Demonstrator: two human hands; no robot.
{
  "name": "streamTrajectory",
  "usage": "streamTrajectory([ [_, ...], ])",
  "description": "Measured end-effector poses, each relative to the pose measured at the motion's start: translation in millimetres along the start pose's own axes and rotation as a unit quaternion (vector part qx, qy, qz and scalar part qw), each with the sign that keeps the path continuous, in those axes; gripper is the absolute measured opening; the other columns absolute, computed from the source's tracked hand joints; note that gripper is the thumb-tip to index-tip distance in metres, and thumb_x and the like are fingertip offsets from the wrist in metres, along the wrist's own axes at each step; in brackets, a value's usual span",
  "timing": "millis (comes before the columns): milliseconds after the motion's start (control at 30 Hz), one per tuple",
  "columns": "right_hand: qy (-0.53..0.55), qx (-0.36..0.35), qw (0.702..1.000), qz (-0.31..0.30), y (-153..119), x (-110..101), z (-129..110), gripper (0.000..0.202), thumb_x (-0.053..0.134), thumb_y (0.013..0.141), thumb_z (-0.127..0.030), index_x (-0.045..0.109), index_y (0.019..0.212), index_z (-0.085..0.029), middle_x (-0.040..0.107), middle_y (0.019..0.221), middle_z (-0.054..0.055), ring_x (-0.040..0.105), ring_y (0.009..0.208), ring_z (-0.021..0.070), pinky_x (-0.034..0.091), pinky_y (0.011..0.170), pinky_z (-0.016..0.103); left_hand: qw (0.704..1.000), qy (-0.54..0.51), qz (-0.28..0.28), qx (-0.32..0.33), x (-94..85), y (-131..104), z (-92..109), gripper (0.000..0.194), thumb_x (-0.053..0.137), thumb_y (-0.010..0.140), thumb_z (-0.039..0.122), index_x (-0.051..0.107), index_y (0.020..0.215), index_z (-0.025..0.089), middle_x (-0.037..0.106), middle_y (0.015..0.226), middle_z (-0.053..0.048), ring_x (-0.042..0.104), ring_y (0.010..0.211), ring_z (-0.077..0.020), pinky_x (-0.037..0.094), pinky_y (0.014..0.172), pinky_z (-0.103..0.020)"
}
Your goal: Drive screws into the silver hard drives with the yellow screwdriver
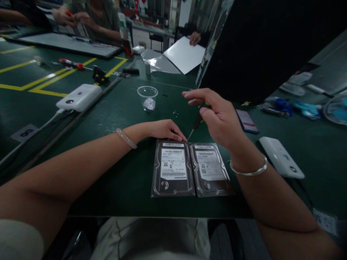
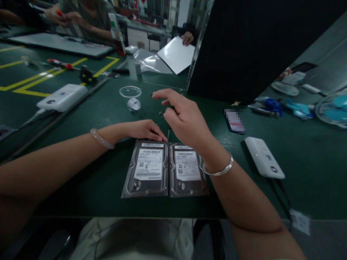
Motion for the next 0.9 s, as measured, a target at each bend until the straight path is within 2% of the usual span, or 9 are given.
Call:
streamTrajectory([
  [100,-0.065,-0.007,0.998,0.018,0.7,-7.1,3.4,0.041,0.043,0.088,-0.014,0.067,0.118,-0.027,0.070,0.123,0.003,0.065,0.112,0.0220,0.052,0.100,0.043,1.000,-0.009,-0.001,-0.003,0.5,-0.4,0.7,0.026,0.070,0.085,0.031,0.078,0.109,0.025,0.078,0.108,-0.002,0.070,0.093,-0.0146,0.049,0.088,-0.025],
  [200,-0.098,-0.025,0.995,0.016,1.7,-12.1,4.3,0.037,0.040,0.095,-0.022,0.067,0.119,-0.027,0.067,0.123,0.006,0.060,0.119,0.0243,0.049,0.105,0.045,1.000,-0.012,0.000,-0.006,0.6,-0.8,0.9,0.025,0.069,0.085,0.030,0.079,0.108,0.026,0.078,0.107,-0.001,0.070,0.091,-0.0138,0.049,0.088,-0.024],
  [300,-0.096,-0.022,0.995,0.021,2.8,-17.0,6.8,0.038,0.035,0.102,-0.034,0.069,0.119,-0.029,0.067,0.114,0.006,0.062,0.111,0.0224,0.051,0.099,0.042,1.000,-0.014,0.001,-0.006,1.0,-1.2,0.8,0.024,0.069,0.086,0.030,0.079,0.108,0.025,0.078,0.105,-0.001,0.069,0.090,-0.0136,0.049,0.089,-0.025],
  [367,-0.104,-0.019,0.994,0.030,3.6,-18.2,6.5,0.035,0.041,0.102,-0.040,0.071,0.114,-0.028,0.069,0.106,0.006,0.064,0.104,0.0214,0.052,0.094,0.039,1.000,-0.016,-0.001,-0.008,1.4,-1.3,0.2,0.025,0.069,0.086,0.031,0.078,0.109,0.025,0.078,0.105,-0.002,0.069,0.091,-0.0146,0.049,0.090,-0.026],
  [500,-0.099,-0.039,0.994,0.009,3.5,-9.7,-4.0,0.026,0.049,0.099,-0.032,0.069,0.114,-0.025,0.070,0.103,0.004,0.065,0.099,0.0205,0.052,0.092,0.038,1.000,-0.010,-0.001,-0.006,1.2,-0.6,-0.1,0.028,0.068,0.086,0.031,0.078,0.111,0.024,0.078,0.107,-0.003,0.070,0.093,-0.0164,0.049,0.090,-0.027],
  [600,-0.045,-0.043,0.998,-0.032,0.9,-0.3,-10.1,0.026,0.047,0.097,-0.024,0.063,0.118,-0.027,0.068,0.103,0.003,0.064,0.095,0.0190,0.053,0.090,0.038,1.000,-0.003,-0.001,-0.007,0.7,0.3,-0.6,0.027,0.068,0.087,0.031,0.078,0.111,0.024,0.078,0.106,-0.003,0.070,0.093,-0.0157,0.049,0.090,-0.026],
  [667,-0.005,-0.030,0.998,-0.050,-0.8,3.3,-8.4,0.022,0.047,0.095,-0.023,0.059,0.113,-0.028,0.065,0.102,0.002,0.062,0.093,0.0183,0.054,0.086,0.037,1.000,-0.004,-0.005,-0.006,1.5,0.4,-0.5,0.027,0.067,0.087,0.031,0.078,0.111,0.024,0.078,0.106,-0.002,0.070,0.092,-0.0149,0.048,0.089,-0.025],
  [900,-0.011,0.005,1.000,-0.013,2.8,-4.0,11.4,0.011,0.046,0.091,-0.025,0.056,0.093,-0.026,0.062,0.094,0.002,0.058,0.086,0.0180,0.055,0.079,0.037,1.000,-0.020,-0.004,0.004,1.6,-0.9,0.4,0.026,0.069,0.087,0.030,0.078,0.110,0.024,0.078,0.109,-0.004,0.071,0.093,-0.0155,0.050,0.088,-0.026],
])
Point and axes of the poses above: each hand's wrist, its own y-axis towards the middle knuckle, its own x-axis out of the palm, z = x × y, the point moved 9 cm from there along y, towards the middle knuckle
